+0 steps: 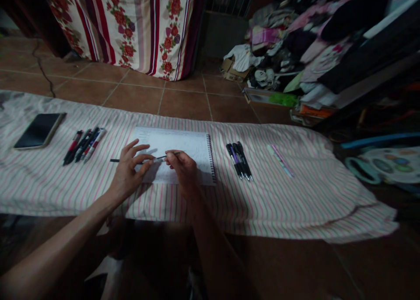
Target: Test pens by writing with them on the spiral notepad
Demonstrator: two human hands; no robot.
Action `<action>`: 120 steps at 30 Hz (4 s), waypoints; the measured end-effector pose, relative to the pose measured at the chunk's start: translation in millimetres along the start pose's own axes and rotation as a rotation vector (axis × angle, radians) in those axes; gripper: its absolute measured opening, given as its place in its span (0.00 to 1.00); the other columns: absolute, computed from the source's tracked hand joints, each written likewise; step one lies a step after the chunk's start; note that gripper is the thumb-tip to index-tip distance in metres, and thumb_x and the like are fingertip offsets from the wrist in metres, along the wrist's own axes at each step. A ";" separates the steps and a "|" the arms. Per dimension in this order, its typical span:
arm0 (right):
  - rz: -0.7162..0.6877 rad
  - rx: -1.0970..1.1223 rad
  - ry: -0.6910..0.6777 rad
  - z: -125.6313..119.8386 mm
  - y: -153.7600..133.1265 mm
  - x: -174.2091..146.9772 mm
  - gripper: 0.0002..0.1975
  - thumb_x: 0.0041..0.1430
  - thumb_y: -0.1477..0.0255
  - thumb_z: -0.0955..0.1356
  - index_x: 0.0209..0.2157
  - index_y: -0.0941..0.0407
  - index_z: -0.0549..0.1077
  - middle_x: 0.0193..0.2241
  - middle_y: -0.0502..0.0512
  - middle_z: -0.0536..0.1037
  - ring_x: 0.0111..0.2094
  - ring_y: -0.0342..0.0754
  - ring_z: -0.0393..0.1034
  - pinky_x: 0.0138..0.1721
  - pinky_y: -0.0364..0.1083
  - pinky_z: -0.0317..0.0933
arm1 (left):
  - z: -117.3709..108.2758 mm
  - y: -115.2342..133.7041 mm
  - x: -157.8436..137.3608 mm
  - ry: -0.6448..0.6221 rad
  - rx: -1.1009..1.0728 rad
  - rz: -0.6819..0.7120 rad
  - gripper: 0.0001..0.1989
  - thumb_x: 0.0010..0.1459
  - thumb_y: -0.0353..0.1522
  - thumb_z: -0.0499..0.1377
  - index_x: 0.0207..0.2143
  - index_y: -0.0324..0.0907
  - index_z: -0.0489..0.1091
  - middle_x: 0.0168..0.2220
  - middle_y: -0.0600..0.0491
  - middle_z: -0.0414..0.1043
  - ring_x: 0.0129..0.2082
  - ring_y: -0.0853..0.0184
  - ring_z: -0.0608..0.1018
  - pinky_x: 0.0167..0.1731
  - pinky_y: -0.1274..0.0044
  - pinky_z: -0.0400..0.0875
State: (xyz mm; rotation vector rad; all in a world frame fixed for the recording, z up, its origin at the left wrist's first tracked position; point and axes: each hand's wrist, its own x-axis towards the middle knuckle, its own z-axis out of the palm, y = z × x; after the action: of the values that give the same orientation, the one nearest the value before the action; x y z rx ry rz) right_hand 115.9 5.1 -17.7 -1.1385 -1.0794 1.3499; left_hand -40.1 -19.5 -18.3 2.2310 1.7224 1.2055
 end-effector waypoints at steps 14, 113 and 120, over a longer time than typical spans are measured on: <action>0.020 0.048 0.224 -5.1 -2.2 3.8 0.14 0.50 0.60 0.66 0.30 0.57 0.70 0.32 0.53 0.76 0.29 0.41 0.71 0.24 0.38 0.60 | -7.1 -33.7 -6.0 -0.066 0.213 -0.030 0.11 0.54 0.26 0.52 0.34 0.42 0.74 0.45 0.45 0.68 0.57 0.51 0.59 0.53 0.55 0.59; -0.240 0.051 0.241 -11.3 -8.0 3.8 0.08 0.56 0.67 0.62 0.32 0.57 0.67 0.27 0.50 0.75 0.23 0.39 0.71 0.23 0.39 0.64 | 2.3 0.9 4.8 -0.188 0.078 -0.050 0.12 0.57 0.29 0.47 0.38 0.43 0.69 0.34 0.52 0.75 0.36 0.64 0.75 0.54 0.61 0.56; -0.233 0.028 0.215 -8.5 -8.9 1.5 0.09 0.57 0.67 0.62 0.32 0.58 0.67 0.27 0.50 0.75 0.23 0.40 0.71 0.24 0.40 0.65 | 3.2 0.1 5.0 -0.212 0.059 -0.061 0.13 0.58 0.29 0.47 0.38 0.41 0.70 0.33 0.51 0.75 0.37 0.65 0.75 0.55 0.62 0.55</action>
State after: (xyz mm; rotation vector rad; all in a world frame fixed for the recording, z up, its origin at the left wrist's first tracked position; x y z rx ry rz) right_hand 125.6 7.4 -10.4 -1.0741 -0.9990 1.0339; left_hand -37.8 -14.1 -17.9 2.2276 1.7488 0.8804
